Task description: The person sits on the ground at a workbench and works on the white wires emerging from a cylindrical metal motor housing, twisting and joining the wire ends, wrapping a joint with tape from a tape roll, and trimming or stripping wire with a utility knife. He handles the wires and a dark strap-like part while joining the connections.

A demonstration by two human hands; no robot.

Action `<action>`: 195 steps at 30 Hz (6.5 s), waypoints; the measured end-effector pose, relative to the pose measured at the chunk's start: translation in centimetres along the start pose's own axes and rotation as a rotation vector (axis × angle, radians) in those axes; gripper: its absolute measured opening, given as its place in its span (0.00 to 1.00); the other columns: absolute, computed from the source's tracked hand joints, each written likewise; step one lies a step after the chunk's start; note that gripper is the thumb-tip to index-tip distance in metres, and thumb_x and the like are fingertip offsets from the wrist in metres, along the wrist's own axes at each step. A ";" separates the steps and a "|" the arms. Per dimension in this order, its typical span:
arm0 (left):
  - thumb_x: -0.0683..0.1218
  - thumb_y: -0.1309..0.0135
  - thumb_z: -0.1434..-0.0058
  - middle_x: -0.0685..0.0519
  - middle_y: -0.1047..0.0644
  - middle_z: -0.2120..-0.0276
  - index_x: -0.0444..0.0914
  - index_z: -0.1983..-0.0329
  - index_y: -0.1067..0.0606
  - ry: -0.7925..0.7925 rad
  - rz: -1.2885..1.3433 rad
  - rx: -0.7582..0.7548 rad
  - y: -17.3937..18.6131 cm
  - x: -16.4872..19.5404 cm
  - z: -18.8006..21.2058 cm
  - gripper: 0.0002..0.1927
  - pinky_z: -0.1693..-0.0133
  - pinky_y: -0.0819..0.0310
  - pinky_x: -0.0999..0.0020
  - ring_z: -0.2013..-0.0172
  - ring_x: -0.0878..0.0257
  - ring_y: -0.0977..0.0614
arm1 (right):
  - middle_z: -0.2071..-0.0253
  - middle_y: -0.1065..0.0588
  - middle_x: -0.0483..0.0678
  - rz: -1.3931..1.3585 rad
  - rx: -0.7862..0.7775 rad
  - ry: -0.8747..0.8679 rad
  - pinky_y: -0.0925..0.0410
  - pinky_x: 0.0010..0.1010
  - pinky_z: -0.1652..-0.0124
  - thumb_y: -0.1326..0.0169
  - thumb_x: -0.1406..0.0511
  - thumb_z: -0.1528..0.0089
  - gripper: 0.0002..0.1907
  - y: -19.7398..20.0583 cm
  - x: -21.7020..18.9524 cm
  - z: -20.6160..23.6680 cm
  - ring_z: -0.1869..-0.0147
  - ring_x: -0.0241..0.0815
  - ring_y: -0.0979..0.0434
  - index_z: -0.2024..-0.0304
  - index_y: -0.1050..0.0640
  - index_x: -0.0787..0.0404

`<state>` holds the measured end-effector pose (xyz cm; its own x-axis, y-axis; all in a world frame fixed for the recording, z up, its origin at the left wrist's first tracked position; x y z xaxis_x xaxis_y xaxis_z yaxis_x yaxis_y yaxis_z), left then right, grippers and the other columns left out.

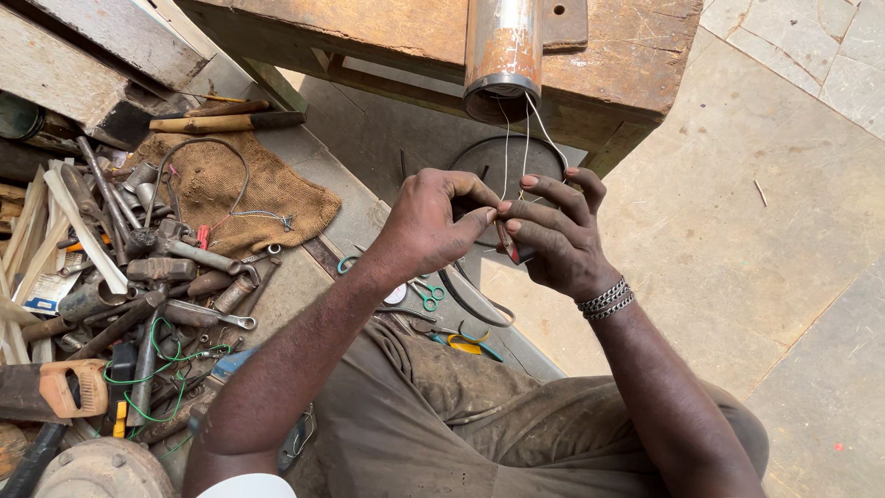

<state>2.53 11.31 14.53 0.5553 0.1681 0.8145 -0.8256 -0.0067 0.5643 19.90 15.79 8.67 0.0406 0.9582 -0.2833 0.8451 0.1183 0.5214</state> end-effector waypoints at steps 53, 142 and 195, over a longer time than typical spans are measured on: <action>0.35 0.42 0.38 0.50 0.26 0.65 0.30 0.53 0.24 -0.836 -0.715 0.428 -2.4 3.3 5.2 0.11 0.68 0.25 0.65 0.65 0.59 0.23 | 0.42 0.28 0.58 -0.091 -0.183 -0.550 0.38 0.44 0.41 0.43 0.68 0.36 0.10 0.7 2.0 -0.8 0.35 0.53 0.31 0.52 0.22 0.64; 0.40 0.41 0.36 0.51 0.23 0.70 0.36 0.62 0.20 -0.381 -0.296 0.276 -1.2 -0.7 2.4 0.03 0.66 0.22 0.64 0.68 0.61 0.18 | 0.71 0.27 0.50 -0.039 -0.234 -0.879 0.40 0.37 0.67 0.47 0.53 0.28 0.21 1.2 4.2 0.3 0.71 0.45 0.31 0.66 0.19 0.61; 0.44 0.40 0.37 0.54 0.18 0.71 0.38 0.63 0.19 0.148 0.417 0.179 -2.8 -9.0 0.0 0.04 0.63 0.16 0.66 0.69 0.66 0.15 | 0.61 0.28 0.50 -0.571 -0.190 -0.629 0.32 0.30 0.56 0.34 0.58 0.39 0.22 4.0 0.4 -2.6 0.56 0.39 0.29 0.47 0.19 0.62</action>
<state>-0.12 9.78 5.65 0.1491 0.2533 0.9558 -0.9376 -0.2709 0.2181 21.90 17.35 12.67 -0.0277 0.4239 -0.9053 0.7253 0.6317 0.2736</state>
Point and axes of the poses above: each hand's wrist, its own z-axis away from the middle knuckle, its own y-axis out of the back of the hand, x = y × z, the point moved 5 cm from there along -z, towards the middle knuckle
